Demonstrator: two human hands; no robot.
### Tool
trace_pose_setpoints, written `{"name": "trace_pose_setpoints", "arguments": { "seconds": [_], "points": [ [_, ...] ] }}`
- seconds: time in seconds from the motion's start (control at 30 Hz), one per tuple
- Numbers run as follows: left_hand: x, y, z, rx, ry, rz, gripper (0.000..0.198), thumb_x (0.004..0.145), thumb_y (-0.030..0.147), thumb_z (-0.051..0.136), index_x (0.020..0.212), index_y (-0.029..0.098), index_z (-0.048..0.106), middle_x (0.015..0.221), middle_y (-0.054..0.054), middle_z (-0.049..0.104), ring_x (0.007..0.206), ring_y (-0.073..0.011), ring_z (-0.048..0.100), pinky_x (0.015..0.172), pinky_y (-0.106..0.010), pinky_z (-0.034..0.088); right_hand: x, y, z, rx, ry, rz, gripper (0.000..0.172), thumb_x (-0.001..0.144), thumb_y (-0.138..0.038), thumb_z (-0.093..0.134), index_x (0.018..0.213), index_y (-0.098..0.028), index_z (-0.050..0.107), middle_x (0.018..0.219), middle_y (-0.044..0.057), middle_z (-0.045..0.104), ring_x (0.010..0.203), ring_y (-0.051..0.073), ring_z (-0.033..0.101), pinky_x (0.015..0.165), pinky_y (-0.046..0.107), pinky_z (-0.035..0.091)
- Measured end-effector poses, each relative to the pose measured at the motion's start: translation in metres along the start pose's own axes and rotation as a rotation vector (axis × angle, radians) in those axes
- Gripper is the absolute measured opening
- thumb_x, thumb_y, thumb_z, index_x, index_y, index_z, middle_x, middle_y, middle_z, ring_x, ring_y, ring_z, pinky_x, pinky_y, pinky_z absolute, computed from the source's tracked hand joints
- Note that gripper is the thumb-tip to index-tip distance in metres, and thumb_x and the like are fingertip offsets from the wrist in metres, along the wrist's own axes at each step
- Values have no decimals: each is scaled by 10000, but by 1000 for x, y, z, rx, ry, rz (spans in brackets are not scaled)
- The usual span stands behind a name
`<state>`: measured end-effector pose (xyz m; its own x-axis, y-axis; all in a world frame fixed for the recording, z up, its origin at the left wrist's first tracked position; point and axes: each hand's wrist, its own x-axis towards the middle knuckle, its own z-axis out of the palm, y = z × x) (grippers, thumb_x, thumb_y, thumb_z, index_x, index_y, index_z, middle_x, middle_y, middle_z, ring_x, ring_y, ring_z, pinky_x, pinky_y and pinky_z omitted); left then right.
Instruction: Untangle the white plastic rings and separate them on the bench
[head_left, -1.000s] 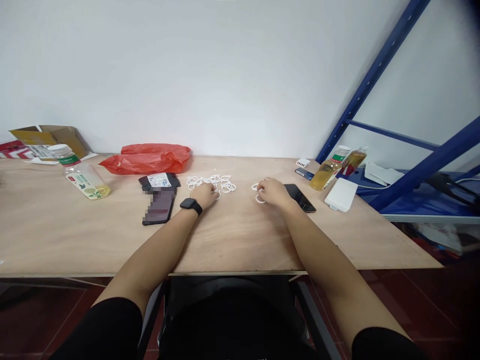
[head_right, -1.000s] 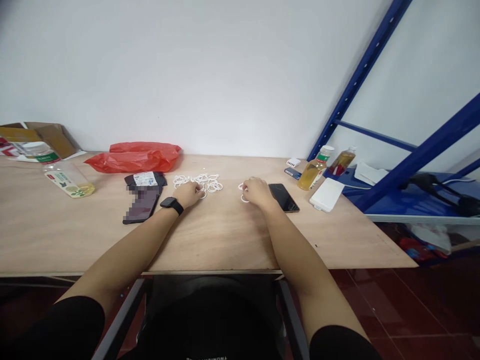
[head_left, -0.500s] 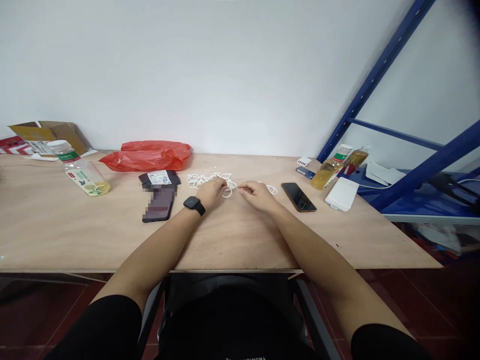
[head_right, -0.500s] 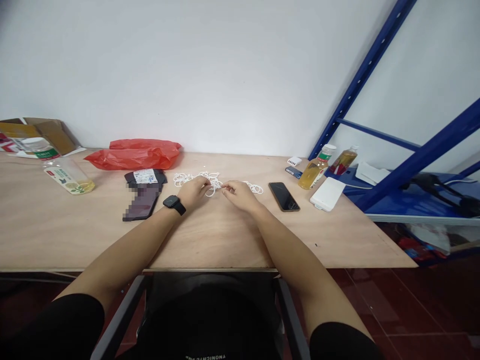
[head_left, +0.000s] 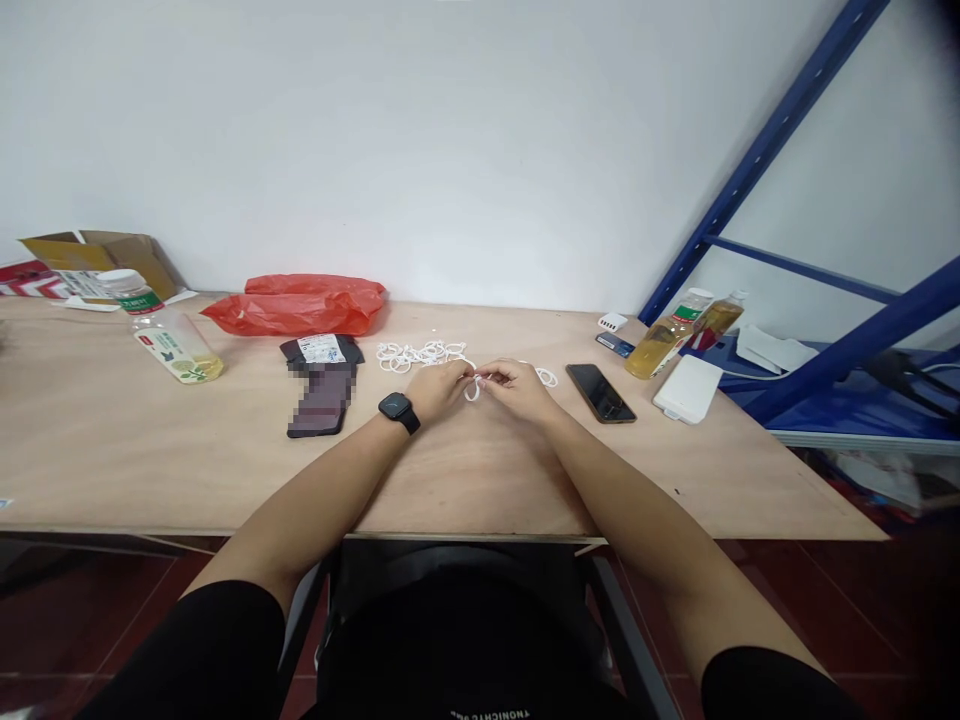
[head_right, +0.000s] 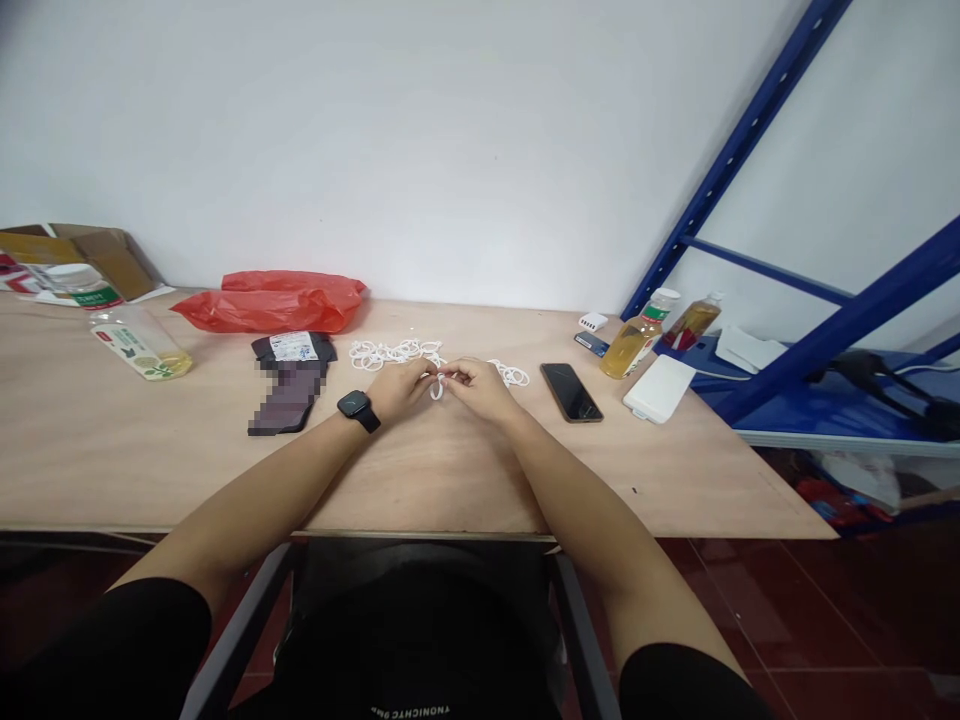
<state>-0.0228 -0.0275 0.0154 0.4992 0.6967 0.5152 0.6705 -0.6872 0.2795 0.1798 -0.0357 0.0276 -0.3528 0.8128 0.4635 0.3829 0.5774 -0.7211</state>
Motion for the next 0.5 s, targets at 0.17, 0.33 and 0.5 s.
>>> {"name": "trace_pose_setpoints", "arguments": {
  "seconds": [0.17, 0.33, 0.5],
  "points": [
    [0, -1, -1, -32, 87, 17, 199, 972, 339, 485, 959, 193, 619, 913, -50, 674, 806, -159, 627, 743, -280, 477, 0, 1, 0, 0, 20, 23, 259, 799, -249, 615, 1012, -205, 756, 888, 47, 737, 719, 148, 630, 682, 276, 515],
    [0, 0, -2, -27, 133, 57, 190, 962, 322, 504, 929, 186, 632, 885, -51, 668, 808, -159, 624, 753, -281, 479, 1, 4, 0, 6, 8, 57, 298, 801, -218, 585, 1048, -191, 749, 882, 49, 743, 726, 152, 642, 701, 285, 517],
    [0, 1, -4, -35, 97, 35, 200, 967, 330, 494, 937, 190, 634, 899, -51, 675, 809, -160, 629, 756, -280, 483, 1, 2, 0, 0, -7, 30, 245, 825, -253, 598, 1011, -213, 753, 951, 53, 751, 803, 170, 663, 741, 299, 519]
  ]
}}
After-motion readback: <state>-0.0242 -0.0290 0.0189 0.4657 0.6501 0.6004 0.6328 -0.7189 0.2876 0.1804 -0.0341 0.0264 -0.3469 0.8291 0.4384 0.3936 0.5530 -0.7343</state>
